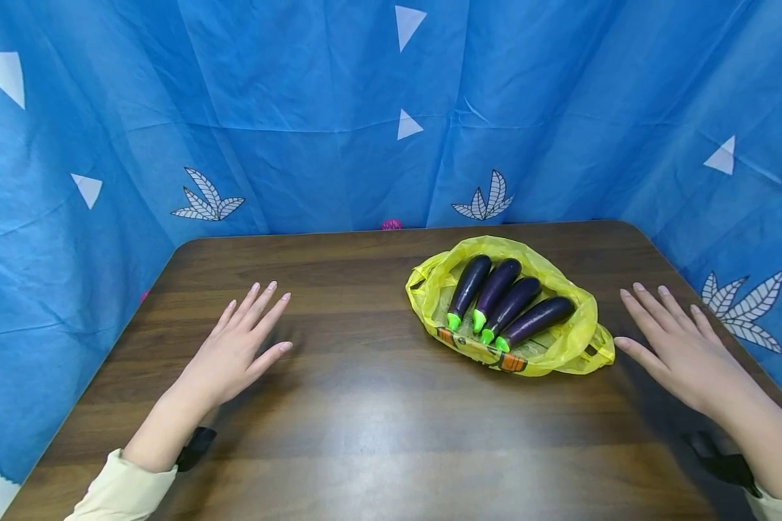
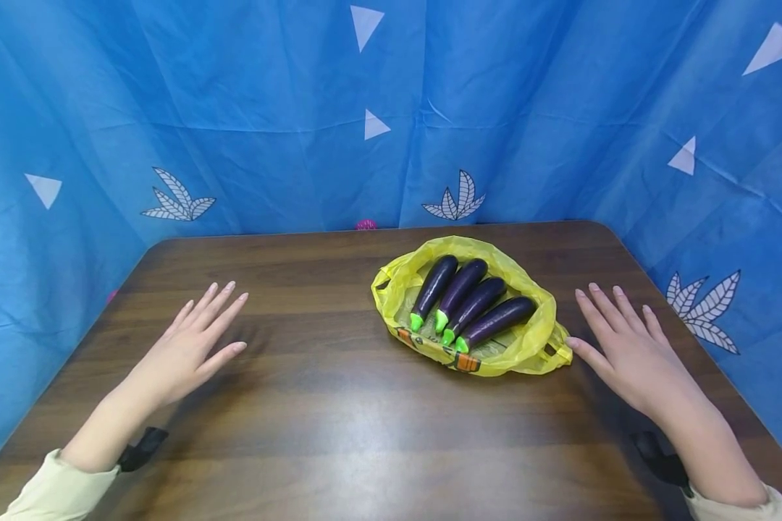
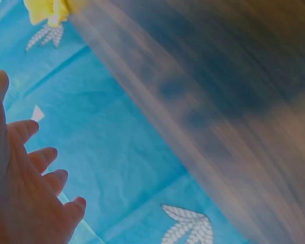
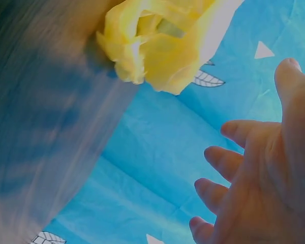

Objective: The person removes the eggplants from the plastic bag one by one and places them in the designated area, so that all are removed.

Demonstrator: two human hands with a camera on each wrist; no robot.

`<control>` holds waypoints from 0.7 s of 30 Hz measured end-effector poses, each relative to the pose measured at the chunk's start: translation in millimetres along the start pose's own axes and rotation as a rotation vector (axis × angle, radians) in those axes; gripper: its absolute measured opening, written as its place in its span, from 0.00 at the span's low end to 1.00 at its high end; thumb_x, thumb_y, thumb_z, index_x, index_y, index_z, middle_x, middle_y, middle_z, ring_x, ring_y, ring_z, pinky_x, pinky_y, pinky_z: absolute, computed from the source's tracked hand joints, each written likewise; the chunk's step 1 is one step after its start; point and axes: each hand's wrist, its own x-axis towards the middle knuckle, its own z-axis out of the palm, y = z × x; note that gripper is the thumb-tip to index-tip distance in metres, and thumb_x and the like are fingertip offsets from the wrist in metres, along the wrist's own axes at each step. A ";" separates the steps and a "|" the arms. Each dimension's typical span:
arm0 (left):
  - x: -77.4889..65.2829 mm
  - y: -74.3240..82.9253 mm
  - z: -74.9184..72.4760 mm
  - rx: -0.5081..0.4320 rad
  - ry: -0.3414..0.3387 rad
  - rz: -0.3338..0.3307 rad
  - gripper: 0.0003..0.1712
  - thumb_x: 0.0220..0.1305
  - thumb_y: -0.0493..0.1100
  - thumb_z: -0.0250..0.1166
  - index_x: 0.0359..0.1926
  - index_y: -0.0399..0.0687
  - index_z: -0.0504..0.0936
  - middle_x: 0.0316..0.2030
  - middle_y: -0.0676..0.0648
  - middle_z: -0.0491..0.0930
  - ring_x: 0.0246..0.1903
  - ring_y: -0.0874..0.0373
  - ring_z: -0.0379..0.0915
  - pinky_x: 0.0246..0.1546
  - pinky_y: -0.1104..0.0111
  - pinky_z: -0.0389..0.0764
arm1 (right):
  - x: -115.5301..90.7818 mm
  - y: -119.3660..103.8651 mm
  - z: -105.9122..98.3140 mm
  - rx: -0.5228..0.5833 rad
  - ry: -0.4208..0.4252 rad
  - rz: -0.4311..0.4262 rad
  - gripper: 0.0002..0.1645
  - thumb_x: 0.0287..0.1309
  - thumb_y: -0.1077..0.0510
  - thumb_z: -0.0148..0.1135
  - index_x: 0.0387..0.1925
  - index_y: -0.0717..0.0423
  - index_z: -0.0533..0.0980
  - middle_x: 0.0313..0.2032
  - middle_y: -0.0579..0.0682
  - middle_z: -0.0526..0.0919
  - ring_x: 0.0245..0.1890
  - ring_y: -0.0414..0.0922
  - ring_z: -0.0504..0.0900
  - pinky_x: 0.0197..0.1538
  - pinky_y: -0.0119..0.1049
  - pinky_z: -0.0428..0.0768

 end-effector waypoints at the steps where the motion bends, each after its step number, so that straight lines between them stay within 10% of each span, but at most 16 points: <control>1: 2.2 2.7 -0.2 -0.004 0.003 0.007 0.40 0.67 0.58 0.53 0.73 0.50 0.50 0.72 0.43 0.43 0.69 0.48 0.32 0.63 0.45 0.44 | -0.1 -1.4 -0.8 0.000 0.003 -0.001 0.44 0.68 0.44 0.47 0.73 0.52 0.37 0.71 0.61 0.38 0.68 0.53 0.25 0.61 0.54 0.19; 21: 63.9 62.2 9.7 -0.175 0.034 0.163 0.37 0.70 0.61 0.45 0.73 0.52 0.49 0.72 0.47 0.44 0.69 0.54 0.37 0.64 0.54 0.51 | 8.2 -24.5 -7.4 0.142 0.036 -0.035 0.42 0.69 0.48 0.47 0.73 0.55 0.39 0.70 0.65 0.41 0.69 0.54 0.32 0.66 0.50 0.30</control>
